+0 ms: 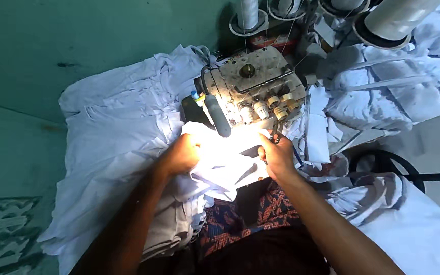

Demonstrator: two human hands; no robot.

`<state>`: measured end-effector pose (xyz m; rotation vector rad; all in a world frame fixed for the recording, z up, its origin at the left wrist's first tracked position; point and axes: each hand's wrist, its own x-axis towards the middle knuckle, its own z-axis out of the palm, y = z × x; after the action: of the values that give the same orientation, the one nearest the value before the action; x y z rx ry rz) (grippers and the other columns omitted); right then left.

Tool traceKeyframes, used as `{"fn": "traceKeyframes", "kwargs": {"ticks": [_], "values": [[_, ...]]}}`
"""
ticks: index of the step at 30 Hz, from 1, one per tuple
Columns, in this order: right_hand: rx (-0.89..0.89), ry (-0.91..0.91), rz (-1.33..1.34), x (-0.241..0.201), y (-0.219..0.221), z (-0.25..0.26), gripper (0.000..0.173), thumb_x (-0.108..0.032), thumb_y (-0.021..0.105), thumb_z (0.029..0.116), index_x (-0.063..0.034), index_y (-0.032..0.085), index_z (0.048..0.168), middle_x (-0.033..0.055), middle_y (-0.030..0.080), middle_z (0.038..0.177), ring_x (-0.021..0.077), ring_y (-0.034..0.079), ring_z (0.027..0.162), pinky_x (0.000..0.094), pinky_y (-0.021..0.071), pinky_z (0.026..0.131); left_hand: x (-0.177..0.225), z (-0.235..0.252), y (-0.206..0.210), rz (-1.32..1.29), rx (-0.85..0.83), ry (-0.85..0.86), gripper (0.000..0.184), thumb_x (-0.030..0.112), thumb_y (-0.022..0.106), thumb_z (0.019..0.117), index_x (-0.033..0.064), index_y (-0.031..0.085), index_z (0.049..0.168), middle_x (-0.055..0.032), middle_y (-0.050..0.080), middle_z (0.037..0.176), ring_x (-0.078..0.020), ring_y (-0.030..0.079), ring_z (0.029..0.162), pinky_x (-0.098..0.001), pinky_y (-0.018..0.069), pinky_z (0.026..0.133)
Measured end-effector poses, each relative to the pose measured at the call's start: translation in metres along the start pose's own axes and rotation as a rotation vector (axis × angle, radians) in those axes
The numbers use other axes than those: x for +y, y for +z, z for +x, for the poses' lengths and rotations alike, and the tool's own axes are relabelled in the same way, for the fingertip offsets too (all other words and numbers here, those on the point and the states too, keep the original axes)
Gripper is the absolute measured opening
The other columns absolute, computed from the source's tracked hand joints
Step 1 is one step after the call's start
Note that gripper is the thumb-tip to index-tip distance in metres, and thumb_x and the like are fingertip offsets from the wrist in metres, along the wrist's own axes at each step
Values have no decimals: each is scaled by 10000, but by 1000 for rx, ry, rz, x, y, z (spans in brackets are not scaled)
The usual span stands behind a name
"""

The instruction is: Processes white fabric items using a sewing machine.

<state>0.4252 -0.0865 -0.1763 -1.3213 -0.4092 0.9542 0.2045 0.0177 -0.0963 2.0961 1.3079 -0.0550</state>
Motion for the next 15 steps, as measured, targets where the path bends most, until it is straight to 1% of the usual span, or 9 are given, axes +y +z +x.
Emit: {"fn": "traceKeyframes", "kwargs": {"ticks": [2,4,7,10,12,15], "values": [[24,-12,29,0,2,2,115,-114,720,961,-14,673,990,65,568,606,99,469,418,240,436,412,-2,-1,-1,-5,3,10,287,30,622,954,65,608,669,-57,549,581,-159,514,508,-358,426,485],[49,-27,63,-1,3,3,138,-129,746,948,-15,671,971,74,564,596,105,465,411,242,427,403,-3,-1,0,2,16,15,292,25,613,950,76,593,664,-49,543,578,-157,508,506,-353,417,480],[59,-42,76,-3,3,4,154,-130,765,933,-17,663,959,80,572,610,110,472,413,242,436,403,1,-2,1,13,51,-27,274,22,626,955,70,593,688,-60,551,602,-178,527,540,-381,435,508],[66,-65,73,-4,4,5,143,-114,762,933,-16,662,958,86,584,617,114,481,409,245,441,397,1,-2,1,-1,70,-50,295,40,625,972,73,582,682,-62,543,595,-177,519,533,-375,431,504],[65,-66,74,-5,5,6,116,-102,753,936,-12,688,970,92,592,623,117,483,411,251,444,398,2,-3,1,-13,64,-58,309,48,621,982,72,574,678,-59,530,581,-172,505,517,-364,419,492],[70,-60,61,-4,7,7,126,-108,762,932,-16,685,972,89,596,623,117,489,411,245,444,398,3,-4,0,-32,54,-63,316,49,614,988,70,568,676,-54,521,573,-164,494,506,-348,409,481]]}}
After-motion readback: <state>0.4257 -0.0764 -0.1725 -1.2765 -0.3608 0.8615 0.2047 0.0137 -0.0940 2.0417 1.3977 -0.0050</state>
